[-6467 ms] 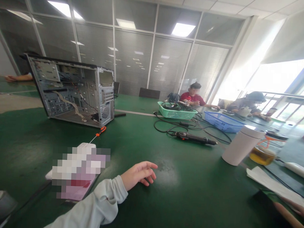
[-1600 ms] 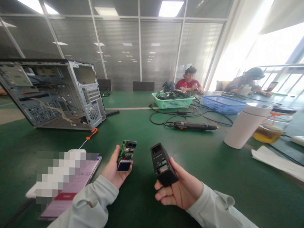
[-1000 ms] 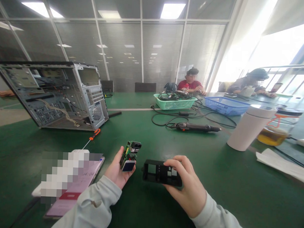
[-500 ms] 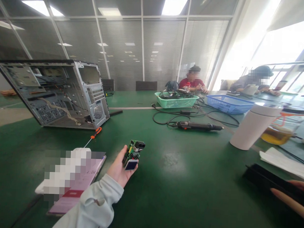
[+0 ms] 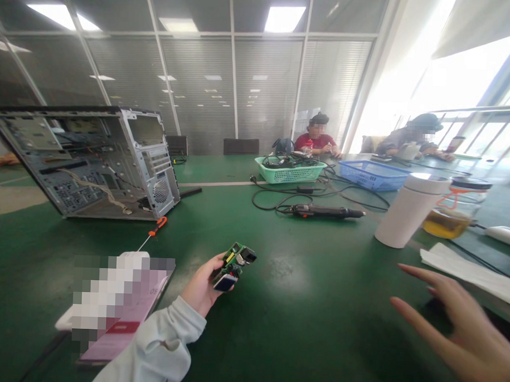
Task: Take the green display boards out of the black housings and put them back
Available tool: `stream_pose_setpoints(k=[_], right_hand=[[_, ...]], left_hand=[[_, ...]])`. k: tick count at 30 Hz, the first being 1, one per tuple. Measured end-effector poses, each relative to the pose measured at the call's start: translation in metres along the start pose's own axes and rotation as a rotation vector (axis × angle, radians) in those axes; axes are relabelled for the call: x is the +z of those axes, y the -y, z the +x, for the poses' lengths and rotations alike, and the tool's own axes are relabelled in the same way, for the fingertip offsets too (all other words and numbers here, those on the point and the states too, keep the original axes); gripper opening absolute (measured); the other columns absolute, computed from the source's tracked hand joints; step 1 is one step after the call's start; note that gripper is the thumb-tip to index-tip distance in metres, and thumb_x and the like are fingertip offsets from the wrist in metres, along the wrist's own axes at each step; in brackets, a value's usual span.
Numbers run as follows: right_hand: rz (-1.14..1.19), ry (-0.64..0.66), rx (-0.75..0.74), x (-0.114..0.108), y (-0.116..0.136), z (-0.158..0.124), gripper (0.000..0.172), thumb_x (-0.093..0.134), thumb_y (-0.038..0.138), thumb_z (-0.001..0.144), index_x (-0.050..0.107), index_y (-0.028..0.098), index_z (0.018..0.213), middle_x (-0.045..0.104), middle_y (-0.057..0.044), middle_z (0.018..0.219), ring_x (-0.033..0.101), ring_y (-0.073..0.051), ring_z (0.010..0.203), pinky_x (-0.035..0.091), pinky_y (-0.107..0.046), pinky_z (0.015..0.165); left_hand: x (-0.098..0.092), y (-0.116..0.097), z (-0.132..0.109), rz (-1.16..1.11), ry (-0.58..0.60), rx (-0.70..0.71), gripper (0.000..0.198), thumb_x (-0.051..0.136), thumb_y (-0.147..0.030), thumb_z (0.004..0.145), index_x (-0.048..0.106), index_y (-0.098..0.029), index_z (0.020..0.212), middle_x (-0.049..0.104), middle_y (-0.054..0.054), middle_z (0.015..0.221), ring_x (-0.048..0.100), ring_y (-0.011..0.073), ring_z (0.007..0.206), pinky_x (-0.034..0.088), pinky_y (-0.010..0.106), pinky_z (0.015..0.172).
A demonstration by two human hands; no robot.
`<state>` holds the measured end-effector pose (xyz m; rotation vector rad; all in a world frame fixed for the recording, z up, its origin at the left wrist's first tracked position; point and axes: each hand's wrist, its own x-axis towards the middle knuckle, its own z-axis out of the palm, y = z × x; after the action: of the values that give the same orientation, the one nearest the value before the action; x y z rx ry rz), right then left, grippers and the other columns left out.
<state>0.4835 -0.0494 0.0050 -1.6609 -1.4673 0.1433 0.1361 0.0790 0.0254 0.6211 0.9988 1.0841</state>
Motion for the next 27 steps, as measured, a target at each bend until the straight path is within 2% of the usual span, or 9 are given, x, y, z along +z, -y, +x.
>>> stream_pose_setpoints(k=[1,3,6,9,11,14,19,23,27], right_hand=[[0.064,0.038,-0.032,0.016,0.023,0.005,0.053,0.057,0.054,0.071,0.046,0.022,0.113,0.044,-0.012,0.114,0.038,-0.034,0.107,0.029,-0.054,0.091],[0.248,0.224,-0.006,0.050,0.062,0.015,0.047,0.050,0.053,0.078,0.043,0.021,0.112,0.047,-0.010,0.110,0.045,-0.027,0.103,0.041,-0.045,0.085],[0.492,0.513,0.072,0.099,0.103,0.028,0.053,0.044,0.058,0.079,0.041,0.017,0.112,0.052,-0.009,0.099,0.054,-0.020,0.085,0.048,-0.032,0.069],[0.578,0.733,0.225,0.135,0.124,0.034,0.063,0.042,0.069,0.071,0.048,0.016,0.103,0.055,-0.005,0.080,0.056,-0.015,0.061,0.043,-0.021,0.044],[0.580,0.836,0.296,0.150,0.130,0.033,0.067,0.044,0.073,0.065,0.052,0.013,0.093,0.053,-0.003,0.067,0.052,-0.013,0.049,0.036,-0.017,0.035],[0.618,0.858,0.315,0.157,0.129,0.028,0.068,0.047,0.075,0.060,0.053,0.011,0.083,0.051,-0.001,0.058,0.048,-0.010,0.042,0.034,-0.016,0.033],[0.767,0.941,0.410,0.151,0.120,0.026,0.068,0.049,0.075,0.060,0.051,0.010,0.079,0.055,-0.005,0.057,0.051,-0.013,0.044,0.038,-0.018,0.037],[0.898,1.100,0.673,0.148,0.119,0.028,0.055,0.035,0.062,0.081,0.052,0.010,0.077,0.053,-0.004,0.051,0.051,-0.011,0.040,0.036,-0.016,0.037],[1.035,1.259,0.945,0.144,0.123,0.026,0.062,0.007,0.047,0.093,0.054,0.009,0.079,0.051,-0.004,0.049,0.052,-0.011,0.040,0.039,-0.016,0.042]], left_hand=[[-0.001,0.002,0.000,0.047,0.039,0.011,0.022,0.044,-0.010,0.076,0.059,-0.012,0.092,0.064,0.006,0.067,0.060,0.0145,0.050,0.046,0.022,0.043],[-0.002,0.005,0.000,0.151,0.119,0.042,0.022,0.048,-0.012,0.075,0.060,-0.011,0.093,0.065,0.006,0.067,0.060,0.0151,0.050,0.045,0.021,0.040],[-0.002,0.006,-0.002,0.321,0.202,0.079,0.024,0.056,-0.019,0.071,0.062,-0.011,0.093,0.064,0.005,0.065,0.059,0.0144,0.046,0.040,0.019,0.036],[0.000,0.005,-0.007,0.473,0.251,0.100,0.027,0.063,-0.021,0.066,0.064,-0.013,0.092,0.062,0.002,0.062,0.057,0.0129,0.044,0.039,0.018,0.036],[0.002,0.004,-0.010,0.535,0.258,0.113,0.026,0.066,-0.020,0.064,0.065,-0.014,0.089,0.059,0.000,0.060,0.056,0.0125,0.045,0.039,0.019,0.037],[0.003,0.004,-0.012,0.554,0.273,0.129,0.024,0.066,-0.021,0.064,0.066,-0.013,0.087,0.058,0.000,0.058,0.054,0.0124,0.049,0.040,0.019,0.042],[0.000,0.007,-0.010,0.460,0.356,0.076,0.032,0.057,-0.036,0.073,0.065,-0.012,0.093,0.062,0.004,0.062,0.058,0.0155,0.055,0.041,0.021,0.049],[0.000,0.008,-0.007,0.429,0.356,0.068,0.031,0.055,-0.037,0.075,0.067,-0.012,0.089,0.066,0.007,0.073,0.061,0.0176,0.065,0.044,0.021,0.054],[0.002,0.009,-0.005,0.418,0.289,0.028,0.032,0.048,-0.036,0.080,0.068,-0.011,0.085,0.064,0.007,0.063,0.058,0.0143,0.050,0.042,0.020,0.044]])
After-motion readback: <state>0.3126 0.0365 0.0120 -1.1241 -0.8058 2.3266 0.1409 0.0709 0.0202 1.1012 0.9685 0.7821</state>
